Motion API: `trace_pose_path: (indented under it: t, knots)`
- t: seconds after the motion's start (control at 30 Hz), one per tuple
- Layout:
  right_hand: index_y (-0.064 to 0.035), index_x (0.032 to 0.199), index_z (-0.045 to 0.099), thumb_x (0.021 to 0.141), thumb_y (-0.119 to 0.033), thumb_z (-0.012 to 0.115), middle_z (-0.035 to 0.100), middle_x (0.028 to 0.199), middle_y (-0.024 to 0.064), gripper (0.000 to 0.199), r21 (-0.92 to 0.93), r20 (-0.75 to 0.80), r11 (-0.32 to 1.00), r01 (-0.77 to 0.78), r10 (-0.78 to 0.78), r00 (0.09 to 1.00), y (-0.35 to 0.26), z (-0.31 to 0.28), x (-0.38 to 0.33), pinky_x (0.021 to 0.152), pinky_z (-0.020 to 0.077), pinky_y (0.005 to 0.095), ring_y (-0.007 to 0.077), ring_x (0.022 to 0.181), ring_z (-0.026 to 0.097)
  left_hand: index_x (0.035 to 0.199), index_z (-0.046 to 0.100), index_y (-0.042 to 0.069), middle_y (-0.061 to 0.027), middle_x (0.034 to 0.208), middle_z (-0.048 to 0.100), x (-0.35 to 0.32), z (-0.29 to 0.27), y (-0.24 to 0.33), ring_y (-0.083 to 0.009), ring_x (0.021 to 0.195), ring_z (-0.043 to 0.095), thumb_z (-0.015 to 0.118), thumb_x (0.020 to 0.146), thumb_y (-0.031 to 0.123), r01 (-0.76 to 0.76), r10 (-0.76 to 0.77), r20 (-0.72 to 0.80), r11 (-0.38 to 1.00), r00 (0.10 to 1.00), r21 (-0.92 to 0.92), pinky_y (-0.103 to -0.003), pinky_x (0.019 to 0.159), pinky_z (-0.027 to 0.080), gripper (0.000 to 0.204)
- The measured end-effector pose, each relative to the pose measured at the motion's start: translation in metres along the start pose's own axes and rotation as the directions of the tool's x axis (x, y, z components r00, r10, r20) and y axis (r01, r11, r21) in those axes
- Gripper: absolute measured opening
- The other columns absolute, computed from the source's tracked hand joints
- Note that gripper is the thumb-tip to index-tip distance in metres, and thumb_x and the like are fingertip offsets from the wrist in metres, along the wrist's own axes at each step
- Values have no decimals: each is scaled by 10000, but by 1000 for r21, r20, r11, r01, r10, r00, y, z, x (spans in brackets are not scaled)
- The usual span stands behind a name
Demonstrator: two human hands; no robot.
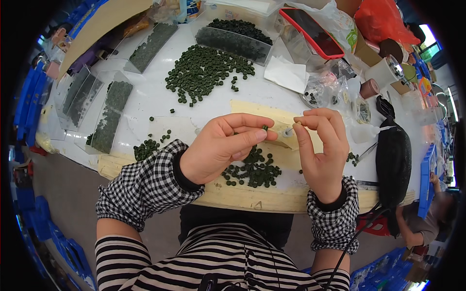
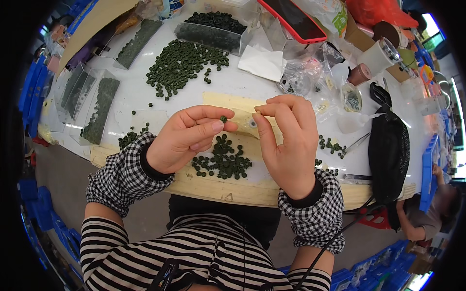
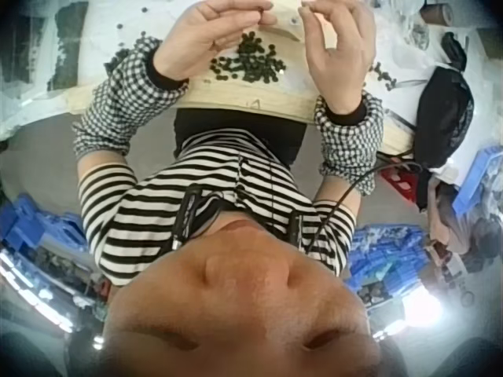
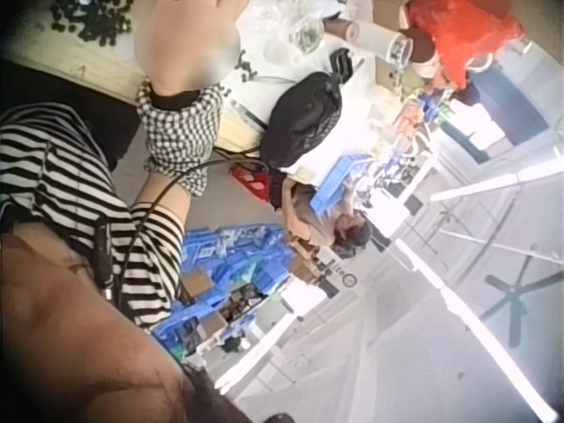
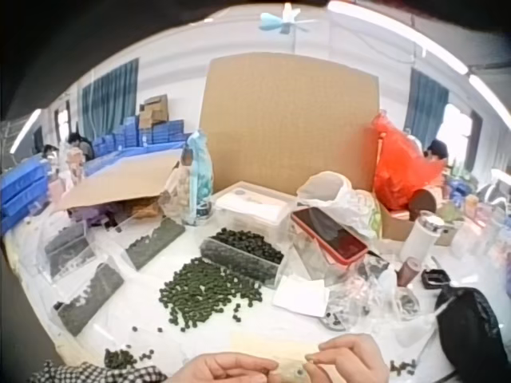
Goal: Assembling small green components into a white plastic jig on a workbench.
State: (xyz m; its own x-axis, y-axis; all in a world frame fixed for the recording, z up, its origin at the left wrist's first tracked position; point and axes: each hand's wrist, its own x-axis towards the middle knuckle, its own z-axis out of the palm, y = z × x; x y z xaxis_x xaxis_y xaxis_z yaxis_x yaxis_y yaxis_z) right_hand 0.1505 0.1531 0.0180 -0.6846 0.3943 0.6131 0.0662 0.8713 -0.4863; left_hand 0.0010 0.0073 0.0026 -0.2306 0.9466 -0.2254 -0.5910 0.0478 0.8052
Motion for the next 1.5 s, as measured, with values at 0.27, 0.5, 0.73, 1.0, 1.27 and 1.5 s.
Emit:
trace_pose_path:
  t: [0.27, 0.5, 0.73, 1.0, 1.27, 1.5]
  knots:
    - [-15, 971, 661, 748, 2, 701, 591, 939, 110, 227, -21, 21, 999, 26, -26, 999, -4, 1, -1, 736, 456, 336, 261, 865, 557, 1148, 629, -4, -74, 990, 680, -5, 2, 2, -61, 828, 594, 617, 901, 25, -219, 261, -43, 879, 964, 423, -178, 739, 471, 249]
    - [-47, 1030, 701, 728, 19, 713, 605, 871, 71, 309, 89, 9, 990, 110, -111, 994, -13, -5, -3, 660, 439, 307, 216, 761, 550, 1160, 622, -9, -28, 920, 657, -6, 2, 2, -43, 825, 581, 653, 872, 5, -280, 310, -5, 865, 951, 416, -170, 759, 468, 290]
    - [-49, 1062, 704, 730, 51, 703, 604, 834, 58, 347, 238, 63, 965, 109, -127, 990, -18, 3, -6, 641, 427, 296, 205, 723, 540, 1042, 630, -4, 19, 839, 628, -8, 4, 2, 12, 660, 463, 697, 843, 10, -328, 359, -8, 862, 933, 386, -127, 613, 393, 211]
    - [-43, 1074, 701, 733, 48, 709, 611, 844, 53, 353, 263, 63, 954, 142, -164, 984, -18, 5, -7, 628, 430, 290, 200, 717, 534, 973, 661, -10, -17, 853, 629, -8, 1, 1, -11, 671, 477, 703, 820, -32, -360, 392, 6, 839, 920, 407, -151, 621, 411, 160]
    - [-41, 1085, 696, 738, 56, 706, 615, 858, 53, 360, 300, 73, 945, 131, -160, 984, -17, 7, -9, 627, 436, 284, 199, 723, 537, 969, 684, -6, -81, 938, 654, -6, -4, -5, -63, 762, 558, 676, 809, -94, -500, 517, 95, 738, 851, 454, -184, 694, 453, 183]
    - [-36, 1099, 688, 736, 58, 708, 615, 866, 62, 375, 305, 77, 946, 110, -140, 987, -20, 7, -11, 632, 440, 288, 202, 727, 540, 954, 680, -3, -80, 924, 651, -7, -3, -5, -60, 738, 544, 682, 803, -94, -487, 514, 74, 745, 855, 455, -192, 668, 443, 176]
